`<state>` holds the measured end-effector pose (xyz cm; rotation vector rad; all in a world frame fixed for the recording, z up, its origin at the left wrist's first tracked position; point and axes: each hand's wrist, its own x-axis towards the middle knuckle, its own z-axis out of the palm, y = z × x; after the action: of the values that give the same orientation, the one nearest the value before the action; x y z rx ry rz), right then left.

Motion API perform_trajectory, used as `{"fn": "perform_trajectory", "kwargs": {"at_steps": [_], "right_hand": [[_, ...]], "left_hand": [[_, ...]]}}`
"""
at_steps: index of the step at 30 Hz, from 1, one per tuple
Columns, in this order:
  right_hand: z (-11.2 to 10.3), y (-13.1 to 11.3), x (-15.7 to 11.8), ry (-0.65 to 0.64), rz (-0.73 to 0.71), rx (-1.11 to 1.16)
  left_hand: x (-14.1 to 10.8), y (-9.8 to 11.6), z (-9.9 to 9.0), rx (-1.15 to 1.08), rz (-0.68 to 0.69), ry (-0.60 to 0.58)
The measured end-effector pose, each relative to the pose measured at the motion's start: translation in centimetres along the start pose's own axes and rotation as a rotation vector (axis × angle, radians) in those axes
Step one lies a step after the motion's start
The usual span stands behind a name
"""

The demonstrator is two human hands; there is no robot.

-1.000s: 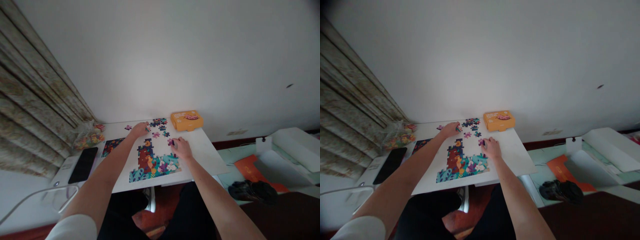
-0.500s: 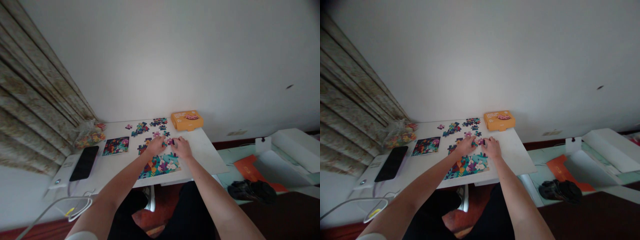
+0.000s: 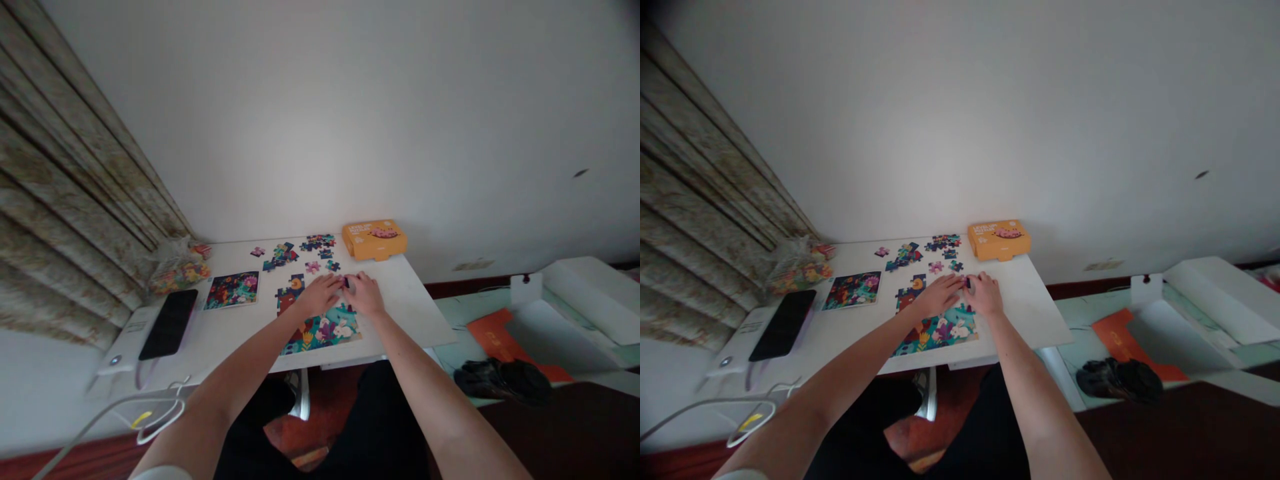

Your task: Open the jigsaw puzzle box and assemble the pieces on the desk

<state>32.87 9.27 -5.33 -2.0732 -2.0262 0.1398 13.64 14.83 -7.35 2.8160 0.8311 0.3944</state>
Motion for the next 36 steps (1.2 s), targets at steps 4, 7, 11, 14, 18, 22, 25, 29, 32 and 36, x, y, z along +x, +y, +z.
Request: {"fn": "perform_trajectory", "kwargs": {"at_steps": [4, 7, 11, 14, 18, 22, 25, 29, 32, 36], "right_hand": [[0.3, 0.1, -0.1, 0.030, -0.008, 0.010], [0.4, 0.2, -0.1, 0.038, -0.013, 0.011], [0.5, 0.2, 0.0, 0.041, -0.010, 0.000], [0.5, 0.3, 0.0, 0.036, -0.011, -0.006], [0.5, 0.3, 0.0, 0.030, -0.010, -0.009], [0.5, 0.2, 0.0, 0.028, -0.008, -0.012], [0.5, 0.2, 0.1, 0.031, -0.005, -0.004], [0.5, 0.2, 0.1, 0.030, 0.002, 0.002], [0.5, 0.2, 0.1, 0.028, -0.001, 0.004], [0.6, 0.3, 0.1, 0.012, 0.002, 0.007]], "left_hand": [[-0.4, -0.2, -0.1, 0.048, -0.025, -0.084], [-0.4, -0.1, -0.6, 0.057, -0.058, -0.111], [-0.4, 0.0, -1.2, 0.054, -0.085, -0.141], [-0.6, -0.1, -1.1, 0.032, -0.100, -0.136], [-0.6, -0.2, -0.5, -0.021, -0.110, -0.116], [-0.3, -0.2, 0.0, -0.056, -0.096, -0.105], [-0.2, -0.1, 0.1, -0.054, -0.097, -0.120], [-0.4, 0.1, 0.2, -0.042, -0.131, -0.121], [-0.6, 0.2, 0.2, -0.035, -0.134, -0.118], [-0.7, -1.2, -0.5, -0.013, -0.156, -0.059]]}}
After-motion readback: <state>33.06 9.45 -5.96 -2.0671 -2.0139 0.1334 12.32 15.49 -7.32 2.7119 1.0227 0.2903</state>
